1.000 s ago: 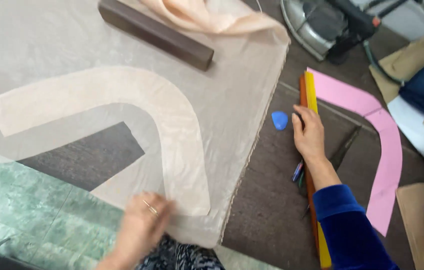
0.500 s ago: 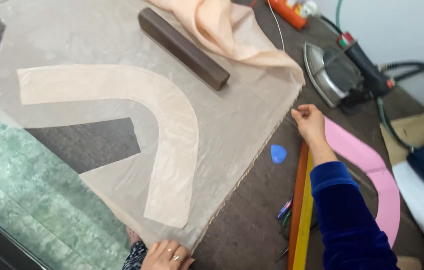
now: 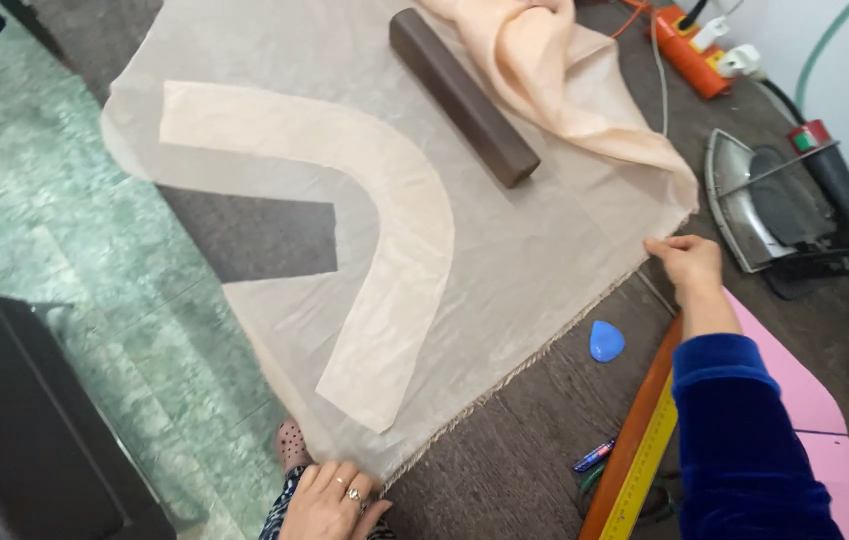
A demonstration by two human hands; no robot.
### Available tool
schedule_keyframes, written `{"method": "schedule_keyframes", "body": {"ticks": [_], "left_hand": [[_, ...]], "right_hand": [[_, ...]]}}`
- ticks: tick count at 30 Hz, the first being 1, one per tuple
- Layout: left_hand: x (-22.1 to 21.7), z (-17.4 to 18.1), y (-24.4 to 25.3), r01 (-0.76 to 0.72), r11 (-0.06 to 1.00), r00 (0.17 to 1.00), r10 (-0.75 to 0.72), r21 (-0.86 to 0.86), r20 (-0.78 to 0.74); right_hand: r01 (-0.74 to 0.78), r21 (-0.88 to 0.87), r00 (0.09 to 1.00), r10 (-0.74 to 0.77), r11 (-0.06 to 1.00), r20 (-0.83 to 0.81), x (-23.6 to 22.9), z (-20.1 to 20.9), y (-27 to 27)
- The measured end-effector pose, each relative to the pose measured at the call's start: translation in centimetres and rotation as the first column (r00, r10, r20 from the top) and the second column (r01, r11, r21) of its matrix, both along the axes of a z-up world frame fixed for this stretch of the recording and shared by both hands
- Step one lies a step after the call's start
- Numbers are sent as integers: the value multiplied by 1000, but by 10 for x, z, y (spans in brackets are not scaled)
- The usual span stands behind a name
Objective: The person smooths a large piece of peach-colored fabric on a table, aligns a curved paper pattern on top, and uses a wooden rolling pin to press the pattern into place. The person repeatedly adjusts the fabric and pattern to ensure proper alignment.
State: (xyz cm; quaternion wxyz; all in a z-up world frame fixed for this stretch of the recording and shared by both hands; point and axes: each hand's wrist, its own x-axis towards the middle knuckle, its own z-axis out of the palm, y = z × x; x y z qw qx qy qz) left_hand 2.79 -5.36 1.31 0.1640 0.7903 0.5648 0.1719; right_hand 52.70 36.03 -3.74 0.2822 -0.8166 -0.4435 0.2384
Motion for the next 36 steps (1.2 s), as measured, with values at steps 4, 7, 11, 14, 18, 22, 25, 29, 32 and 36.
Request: {"method": "schedule_keyframes", "body": {"ticks": [4,7,11,14,18,22,25,29,32,36], "left_hand": [[2,26,2,-12,993,1000,14,-121,10],[4,29,0,-63,995,998,61,-82,-29],[4,23,-1,-75,994,997,73,-73,-34],[7,15,-4,-89,996,995,88,-7,-35],[9,18,-5,-128,983,991,121,-135,-59],[10,29,-3,-115,992,993,113,-49,-43],[11,33,0,-128,991,992,128,-49,-16],[14,42,5,-134,991,991,134,-11,-8],[14,47,8,-124,992,992,124,6,-19],[16,48,13,-104,992,994,106,70,-35]], "right_hand": [[-34,-131,999,29,991,-39,-13,29,-10],[-73,-170,995,61,983,-78,-21,45,-14],[-123,-182,990,108,976,-92,-9,38,-16],[-143,-204,986,122,968,-111,-18,50,-24],[-132,-231,983,97,964,-157,-42,73,-36],[-108,-202,985,78,973,-151,-35,58,-33],[-71,-145,988,50,987,-144,-34,51,-30],[-44,-172,995,27,984,-100,-37,55,-28],[-23,-184,998,10,983,-67,-33,49,-23],[26,-174,997,-37,984,-62,-31,45,-19]]}}
